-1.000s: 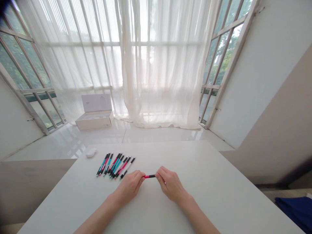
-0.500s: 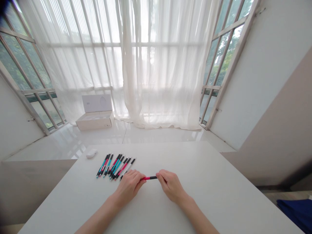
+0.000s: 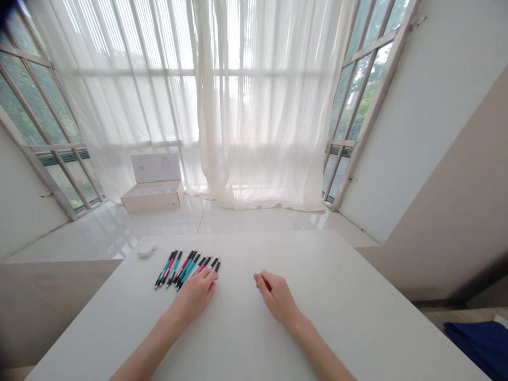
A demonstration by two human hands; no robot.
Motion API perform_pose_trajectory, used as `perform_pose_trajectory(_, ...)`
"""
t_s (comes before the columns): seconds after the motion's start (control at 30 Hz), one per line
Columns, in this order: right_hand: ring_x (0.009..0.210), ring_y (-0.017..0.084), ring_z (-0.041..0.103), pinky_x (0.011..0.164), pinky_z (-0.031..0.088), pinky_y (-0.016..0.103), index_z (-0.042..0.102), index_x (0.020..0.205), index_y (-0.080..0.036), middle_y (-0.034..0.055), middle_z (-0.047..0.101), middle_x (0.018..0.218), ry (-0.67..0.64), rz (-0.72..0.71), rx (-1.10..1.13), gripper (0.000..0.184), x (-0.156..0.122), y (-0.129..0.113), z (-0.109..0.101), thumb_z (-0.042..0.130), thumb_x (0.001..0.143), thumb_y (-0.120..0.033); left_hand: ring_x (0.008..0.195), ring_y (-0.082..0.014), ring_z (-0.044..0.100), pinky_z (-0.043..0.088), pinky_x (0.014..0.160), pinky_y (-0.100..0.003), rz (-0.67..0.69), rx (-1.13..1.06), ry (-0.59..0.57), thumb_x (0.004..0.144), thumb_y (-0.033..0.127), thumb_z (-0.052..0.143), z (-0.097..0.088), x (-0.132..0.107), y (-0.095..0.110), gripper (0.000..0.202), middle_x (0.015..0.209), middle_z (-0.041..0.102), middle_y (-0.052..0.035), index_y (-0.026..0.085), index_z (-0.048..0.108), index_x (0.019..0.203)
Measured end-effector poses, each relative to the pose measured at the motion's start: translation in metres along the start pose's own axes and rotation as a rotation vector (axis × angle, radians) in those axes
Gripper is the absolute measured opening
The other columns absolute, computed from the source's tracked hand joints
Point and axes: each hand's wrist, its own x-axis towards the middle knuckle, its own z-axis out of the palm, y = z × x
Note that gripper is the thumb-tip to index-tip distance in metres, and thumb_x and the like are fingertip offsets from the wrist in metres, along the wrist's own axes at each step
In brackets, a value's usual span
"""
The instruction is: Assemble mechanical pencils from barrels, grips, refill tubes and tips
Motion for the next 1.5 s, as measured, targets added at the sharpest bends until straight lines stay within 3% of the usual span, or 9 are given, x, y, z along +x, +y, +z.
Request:
perform_pose_trajectory(0.13,0.052,0.012,0.038,0.053,0.031,0.024,0.038,0.061,-0.022,-0.0039,0.044,0.055,-0.051,-0.016,-0.080,0.042,-0.002,0.003,0.002,0.035,0.096,-0.045,0.087,-0.0182,0.062,0.046,0.076,-0.028,-0.022,0.071,-0.034,0.091,0.008,0.043,-0.001,0.001,0.001,0.022,0.100,0.062,-0.0065,0.019,0.061,0.096)
perform_pose_trajectory(0.3,0.052,0.011,0.037,0.053,0.030,0.024,0.038,0.061,-0.022,-0.0040,0.045,0.055,-0.095,-0.026,-0.127,0.040,-0.002,0.005,0.002,0.035,0.095,-0.043,0.091,-0.0196,0.062,0.045,0.075,-0.027,-0.048,0.087,0.060,0.095,0.019,0.045,-0.015,0.004,-0.011,0.018,0.098,0.065,-0.0056,0.020,0.062,0.095)
perform_pose_trajectory(0.47,0.052,0.011,0.037,0.053,0.029,0.024,0.036,0.062,-0.022,-0.0040,0.045,0.056,-0.104,-0.019,-0.155,0.040,-0.002,0.006,0.000,0.034,0.095,-0.044,0.084,-0.0192,0.064,0.043,0.065,-0.025,-0.518,0.119,0.192,0.098,0.027,0.037,-0.044,-0.003,-0.067,0.026,0.100,0.067,-0.0061,0.021,0.063,0.098)
perform_pose_trajectory(0.6,0.052,0.011,0.036,0.053,0.028,0.024,0.036,0.062,-0.021,-0.0046,0.043,0.055,-0.120,-0.038,-0.188,0.040,-0.002,0.005,0.002,0.034,0.095,-0.044,0.087,-0.0220,0.066,0.043,0.065,-0.026,-0.716,0.108,0.070,0.094,0.030,0.042,-0.049,-0.014,-0.105,0.024,0.099,0.069,-0.0077,0.020,0.063,0.097)
perform_pose_trajectory(1.03,0.052,0.011,0.035,0.054,0.027,0.025,0.037,0.060,-0.021,-0.0045,0.042,0.054,-0.093,-0.039,-0.186,0.040,-0.001,0.014,0.003,0.038,0.094,-0.043,0.079,-0.0257,0.067,0.044,0.061,-0.029,-0.753,0.100,0.041,0.085,0.031,0.049,-0.045,-0.017,-0.112,0.018,0.087,0.070,-0.0085,0.020,0.063,0.083)
perform_pose_trajectory(1.13,0.052,0.011,0.034,0.053,0.028,0.025,0.038,0.060,-0.021,-0.0046,0.042,0.054,-0.067,-0.019,-0.133,0.040,-0.001,0.010,0.003,0.039,0.094,-0.043,0.082,-0.0241,0.065,0.046,0.065,-0.030,-0.633,0.104,0.249,0.089,0.028,0.044,-0.045,-0.010,-0.097,0.018,0.092,0.067,-0.0087,0.019,0.060,0.086)
perform_pose_trajectory(1.23,0.053,0.011,0.037,0.053,0.030,0.024,0.045,0.064,-0.021,-0.0039,0.046,0.056,-0.079,0.008,-0.017,0.038,-0.001,0.002,0.001,0.039,0.094,-0.043,0.086,-0.0218,0.062,0.048,0.073,-0.030,-0.224,0.042,0.410,0.090,0.023,0.042,-0.034,-0.002,-0.057,0.015,0.091,0.063,-0.0075,0.019,0.056,0.090)
perform_pose_trajectory(1.37,0.054,0.012,0.042,0.053,0.033,0.023,0.054,0.077,-0.020,-0.0031,0.054,0.061,-0.167,0.032,0.086,0.034,-0.002,-0.008,0.001,0.040,0.094,-0.046,0.082,-0.0198,0.059,0.049,0.072,-0.030,0.266,-0.021,0.320,0.086,0.012,0.042,-0.007,0.000,0.009,0.012,0.088,0.059,-0.0053,0.019,0.052,0.087)
perform_pose_trajectory(1.5,0.050,0.010,0.038,0.051,0.032,0.024,0.045,0.062,-0.020,-0.0048,0.047,0.053,-0.229,0.024,0.084,0.044,-0.003,-0.013,0.001,0.037,0.095,-0.048,0.075,-0.0172,0.058,0.049,0.066,-0.028,0.367,-0.044,0.263,0.086,0.009,0.042,0.007,-0.005,0.035,0.013,0.088,0.057,-0.0042,0.019,0.049,0.087)
